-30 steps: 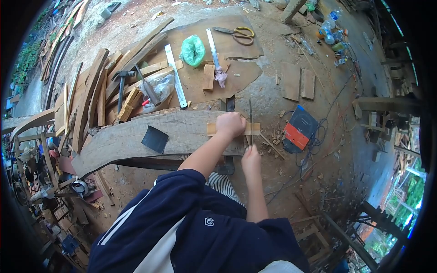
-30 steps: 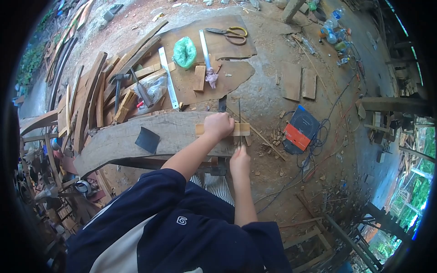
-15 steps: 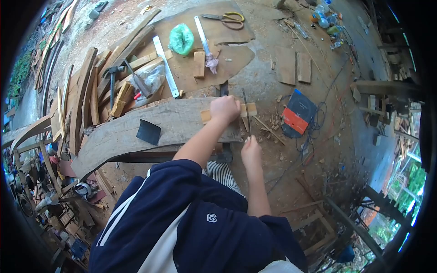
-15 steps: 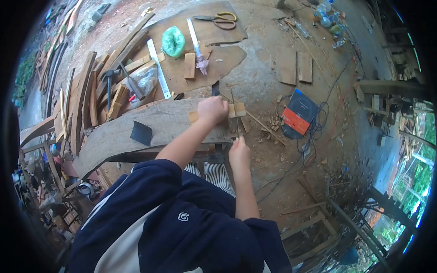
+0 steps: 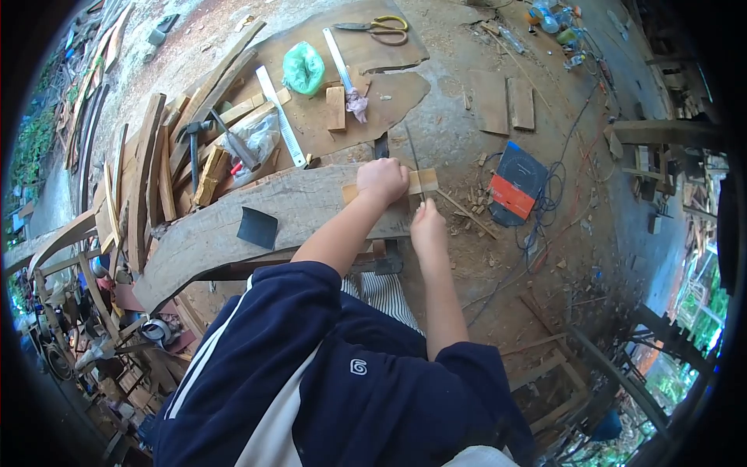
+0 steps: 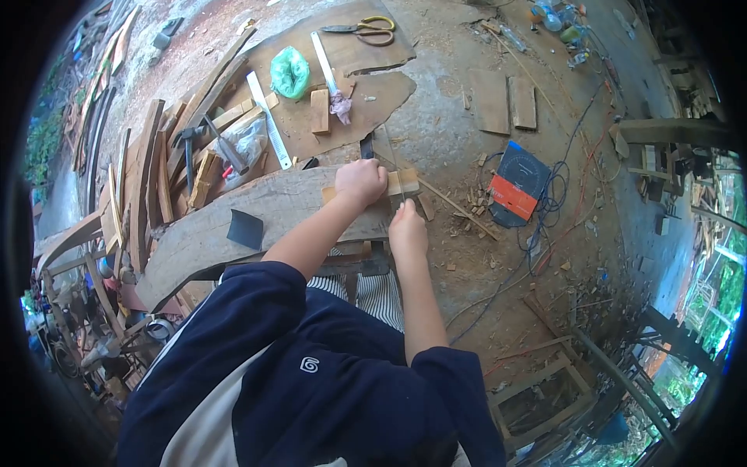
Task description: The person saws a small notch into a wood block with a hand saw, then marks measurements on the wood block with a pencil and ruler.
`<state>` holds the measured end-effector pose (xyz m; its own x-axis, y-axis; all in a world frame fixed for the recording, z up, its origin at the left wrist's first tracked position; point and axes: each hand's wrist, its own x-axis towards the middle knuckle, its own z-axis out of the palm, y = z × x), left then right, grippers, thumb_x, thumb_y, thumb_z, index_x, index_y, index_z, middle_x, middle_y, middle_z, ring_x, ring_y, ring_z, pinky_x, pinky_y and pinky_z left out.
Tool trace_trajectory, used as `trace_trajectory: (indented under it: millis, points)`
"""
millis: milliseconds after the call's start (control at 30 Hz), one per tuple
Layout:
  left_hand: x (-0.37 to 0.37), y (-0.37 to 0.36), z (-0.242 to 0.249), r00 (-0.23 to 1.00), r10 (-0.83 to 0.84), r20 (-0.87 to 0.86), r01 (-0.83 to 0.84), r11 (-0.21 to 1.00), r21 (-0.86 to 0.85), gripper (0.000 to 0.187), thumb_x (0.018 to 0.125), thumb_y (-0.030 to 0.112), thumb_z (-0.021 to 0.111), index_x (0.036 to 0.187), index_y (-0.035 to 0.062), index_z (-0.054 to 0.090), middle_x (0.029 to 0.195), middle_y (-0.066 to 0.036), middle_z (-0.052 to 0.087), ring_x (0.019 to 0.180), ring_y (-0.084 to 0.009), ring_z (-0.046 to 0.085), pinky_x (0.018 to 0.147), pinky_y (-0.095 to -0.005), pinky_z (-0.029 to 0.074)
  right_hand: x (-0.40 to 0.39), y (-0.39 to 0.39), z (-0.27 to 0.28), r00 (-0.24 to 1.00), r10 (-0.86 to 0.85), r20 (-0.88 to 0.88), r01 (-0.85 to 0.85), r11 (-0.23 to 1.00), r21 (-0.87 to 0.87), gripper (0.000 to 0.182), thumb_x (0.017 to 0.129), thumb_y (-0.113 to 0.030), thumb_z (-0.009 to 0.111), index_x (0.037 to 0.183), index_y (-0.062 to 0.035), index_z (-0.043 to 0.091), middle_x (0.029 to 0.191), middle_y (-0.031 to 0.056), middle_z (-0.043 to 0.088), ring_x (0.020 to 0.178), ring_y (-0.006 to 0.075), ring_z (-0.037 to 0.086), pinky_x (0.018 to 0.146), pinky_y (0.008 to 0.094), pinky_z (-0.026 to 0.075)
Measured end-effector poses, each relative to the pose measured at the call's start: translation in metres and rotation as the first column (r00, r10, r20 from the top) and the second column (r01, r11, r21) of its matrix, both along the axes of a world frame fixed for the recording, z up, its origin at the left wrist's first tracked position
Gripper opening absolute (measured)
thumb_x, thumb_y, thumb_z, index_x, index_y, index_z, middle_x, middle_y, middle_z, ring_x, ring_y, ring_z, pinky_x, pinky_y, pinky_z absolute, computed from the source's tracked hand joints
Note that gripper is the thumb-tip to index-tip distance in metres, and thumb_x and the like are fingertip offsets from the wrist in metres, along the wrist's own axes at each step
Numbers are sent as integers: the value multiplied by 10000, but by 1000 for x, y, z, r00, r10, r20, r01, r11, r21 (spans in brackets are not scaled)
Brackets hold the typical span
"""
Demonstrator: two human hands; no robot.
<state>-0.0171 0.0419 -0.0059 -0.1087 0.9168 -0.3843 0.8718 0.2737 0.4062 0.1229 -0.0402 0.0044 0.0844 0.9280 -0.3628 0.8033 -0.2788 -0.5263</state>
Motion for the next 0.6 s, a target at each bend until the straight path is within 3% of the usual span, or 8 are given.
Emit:
trace_trajectory:
  millis: [67,167,300,400,467,533,600]
  points:
    - [-2,3,-1,994,-113,3,113,993,14,383,877,322,465,816,60,737,849,-193,723,810,-370,711,746,-479,565,11,-31,2,999,-21,-41,20,999,-31,190,1013,-193,468,1013,-22,549,814,294,654,812,497,646,677,581,506]
    - [-2,5,0,993,-115,21,114,993,24,382,869,326,471,805,63,741,838,-194,722,799,-372,711,742,-481,564,34,-90,8,996,-71,-55,65,992,-107,198,1016,-195,463,1035,-22,557,821,300,654,821,498,645,681,584,503]
    - [0,5,-1,995,-91,28,90,996,28,376,853,327,481,782,67,744,819,-194,718,785,-374,709,739,-485,565,7,-35,21,997,-60,-51,56,996,-75,232,1023,-213,449,1054,-9,555,840,306,657,842,500,645,703,589,504]
    - [-1,4,-1,997,-76,23,75,997,12,375,853,327,481,785,68,744,818,-194,718,782,-374,710,740,-486,565,-8,5,-3,999,-33,-18,32,999,-41,243,1025,-217,442,1078,-2,544,846,311,656,853,504,642,713,593,503]
    - [-1,3,0,998,-62,23,62,998,8,376,852,328,481,783,67,744,817,-194,718,785,-375,710,742,-487,564,1,-20,3,999,-39,-32,37,998,-47,239,1023,-207,443,1100,0,533,845,313,654,854,507,640,704,589,505]
    - [-1,7,-1,998,-51,32,51,999,13,378,852,328,481,780,66,744,816,-194,719,787,-375,710,743,-488,564,13,-54,21,999,-42,-30,37,986,-162,236,1021,-196,447,1087,11,540,848,314,653,852,507,642,696,583,509]
    - [-1,5,-1,998,-53,40,52,998,25,380,854,329,479,791,67,746,809,-195,717,783,-379,709,738,-489,564,18,-56,18,996,-55,-68,47,993,-109,242,1025,-202,449,1053,15,552,835,324,640,843,519,626,684,578,496]
